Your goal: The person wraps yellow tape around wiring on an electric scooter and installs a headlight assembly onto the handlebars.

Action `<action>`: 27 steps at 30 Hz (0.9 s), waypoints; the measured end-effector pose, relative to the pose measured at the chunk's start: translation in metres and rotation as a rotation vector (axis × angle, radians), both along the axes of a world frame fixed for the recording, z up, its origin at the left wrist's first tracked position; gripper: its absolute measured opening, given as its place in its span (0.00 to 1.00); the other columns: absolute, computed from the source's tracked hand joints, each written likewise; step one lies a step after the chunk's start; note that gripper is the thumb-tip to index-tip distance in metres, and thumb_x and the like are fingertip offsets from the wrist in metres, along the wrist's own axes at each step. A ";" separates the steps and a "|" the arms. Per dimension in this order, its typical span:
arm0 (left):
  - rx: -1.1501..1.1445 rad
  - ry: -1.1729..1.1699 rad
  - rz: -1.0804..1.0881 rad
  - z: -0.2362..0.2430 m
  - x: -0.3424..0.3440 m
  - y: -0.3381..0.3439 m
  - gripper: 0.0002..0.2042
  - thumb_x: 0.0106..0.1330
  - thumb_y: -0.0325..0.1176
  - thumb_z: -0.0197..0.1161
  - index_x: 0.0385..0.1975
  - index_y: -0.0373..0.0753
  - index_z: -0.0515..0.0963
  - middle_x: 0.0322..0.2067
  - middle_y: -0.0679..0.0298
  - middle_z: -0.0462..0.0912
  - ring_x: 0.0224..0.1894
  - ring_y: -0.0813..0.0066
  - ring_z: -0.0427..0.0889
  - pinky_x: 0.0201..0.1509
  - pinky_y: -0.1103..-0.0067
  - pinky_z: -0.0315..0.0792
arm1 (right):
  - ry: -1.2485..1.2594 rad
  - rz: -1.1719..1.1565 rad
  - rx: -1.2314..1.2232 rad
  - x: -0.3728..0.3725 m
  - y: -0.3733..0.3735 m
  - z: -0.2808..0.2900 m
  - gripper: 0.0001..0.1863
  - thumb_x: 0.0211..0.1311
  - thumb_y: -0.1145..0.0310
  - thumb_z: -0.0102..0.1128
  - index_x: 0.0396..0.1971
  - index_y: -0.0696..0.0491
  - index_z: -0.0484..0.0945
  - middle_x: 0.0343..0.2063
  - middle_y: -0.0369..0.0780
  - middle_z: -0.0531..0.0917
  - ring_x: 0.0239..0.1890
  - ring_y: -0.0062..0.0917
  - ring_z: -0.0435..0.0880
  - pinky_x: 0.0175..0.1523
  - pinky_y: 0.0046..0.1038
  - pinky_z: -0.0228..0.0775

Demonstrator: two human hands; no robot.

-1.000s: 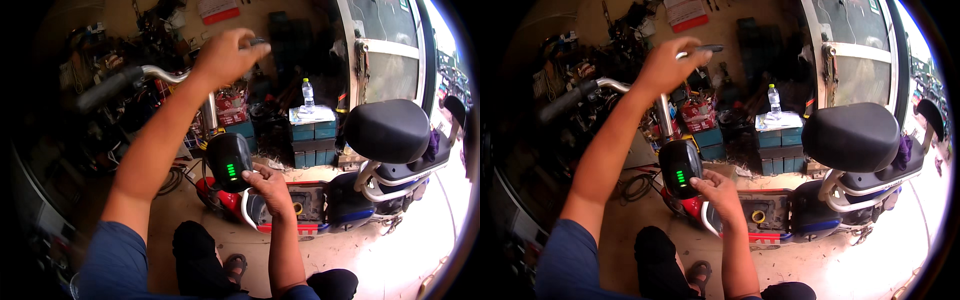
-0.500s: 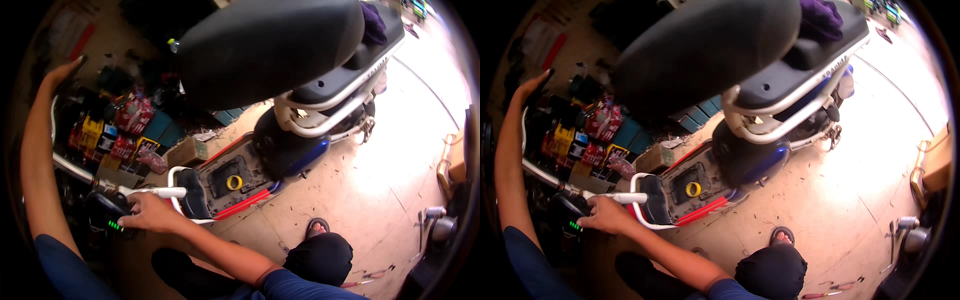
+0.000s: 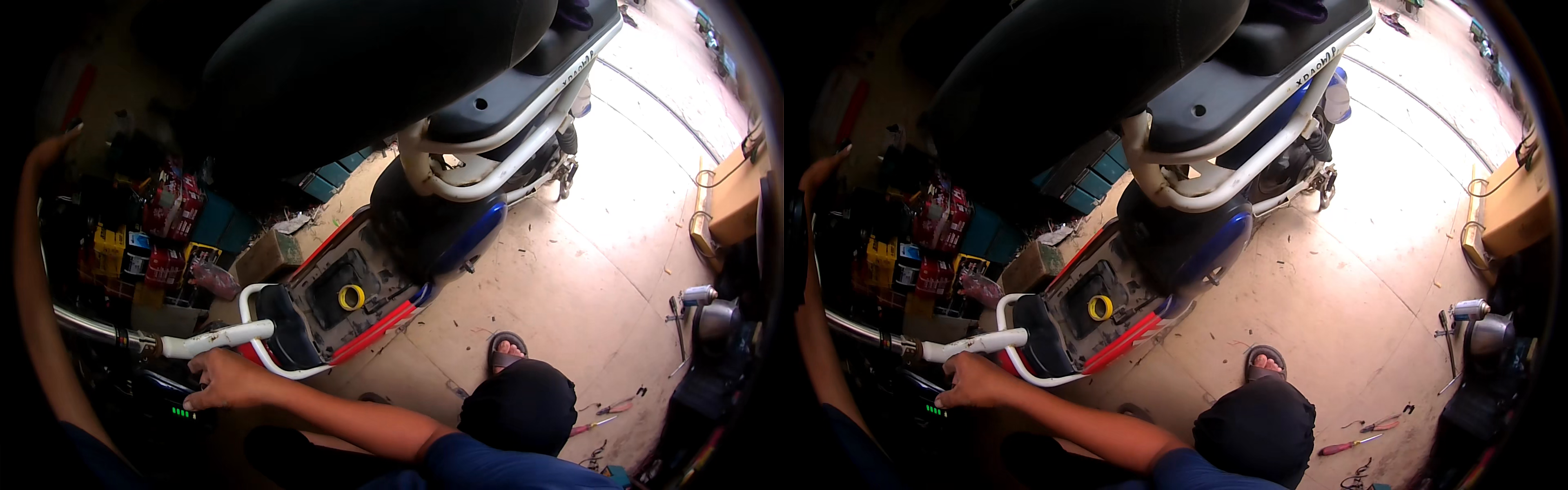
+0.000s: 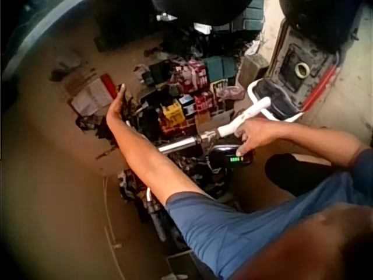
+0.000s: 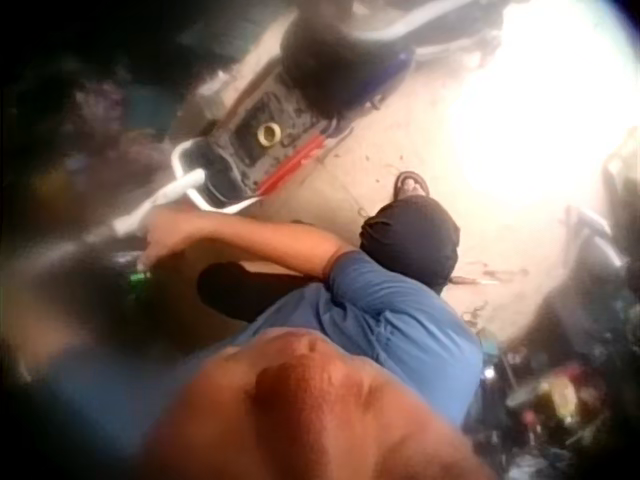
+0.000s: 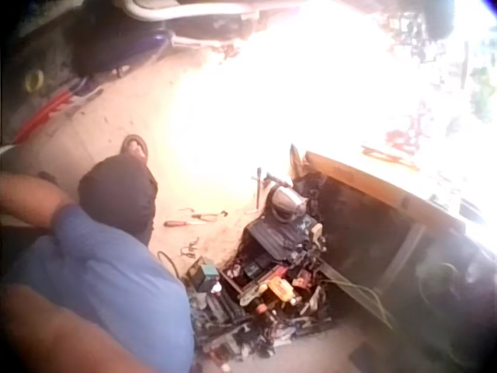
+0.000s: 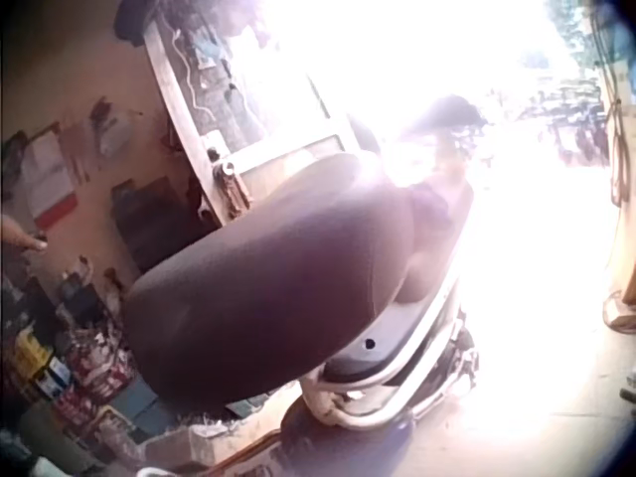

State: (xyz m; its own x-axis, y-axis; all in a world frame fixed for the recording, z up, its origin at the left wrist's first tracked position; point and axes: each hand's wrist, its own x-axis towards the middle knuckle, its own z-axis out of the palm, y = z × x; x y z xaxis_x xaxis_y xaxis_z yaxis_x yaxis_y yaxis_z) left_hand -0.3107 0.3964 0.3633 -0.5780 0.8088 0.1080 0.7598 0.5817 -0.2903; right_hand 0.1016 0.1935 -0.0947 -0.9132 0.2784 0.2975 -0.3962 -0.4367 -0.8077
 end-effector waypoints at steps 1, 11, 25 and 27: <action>-0.003 0.017 0.005 0.001 0.002 -0.001 0.37 0.69 0.66 0.63 0.59 0.32 0.81 0.51 0.53 0.85 0.50 0.63 0.85 0.57 0.69 0.77 | -0.005 0.009 -0.011 0.000 -0.003 0.000 0.28 0.49 0.57 0.82 0.37 0.67 0.82 0.28 0.46 0.85 0.33 0.32 0.86 0.40 0.35 0.77; -0.097 0.168 0.070 -0.013 0.028 0.007 0.29 0.70 0.58 0.67 0.48 0.32 0.84 0.39 0.57 0.89 0.39 0.66 0.87 0.45 0.68 0.80 | 0.009 -0.003 0.023 0.008 0.006 0.000 0.27 0.49 0.58 0.82 0.36 0.67 0.82 0.28 0.45 0.85 0.33 0.32 0.86 0.40 0.34 0.77; 0.123 -0.157 -0.060 -0.003 0.003 -0.006 0.19 0.71 0.50 0.68 0.40 0.36 0.83 0.28 0.64 0.83 0.29 0.73 0.84 0.33 0.72 0.77 | 0.052 0.002 0.012 0.015 0.011 0.004 0.25 0.56 0.62 0.79 0.43 0.68 0.82 0.25 0.41 0.84 0.28 0.23 0.83 0.32 0.28 0.73; 0.132 -0.183 -0.067 -0.001 0.002 -0.010 0.19 0.71 0.49 0.68 0.40 0.36 0.83 0.28 0.64 0.83 0.29 0.73 0.84 0.32 0.72 0.77 | 0.025 0.042 -0.004 0.022 0.016 0.007 0.26 0.56 0.62 0.79 0.43 0.68 0.82 0.25 0.41 0.84 0.28 0.23 0.83 0.33 0.28 0.73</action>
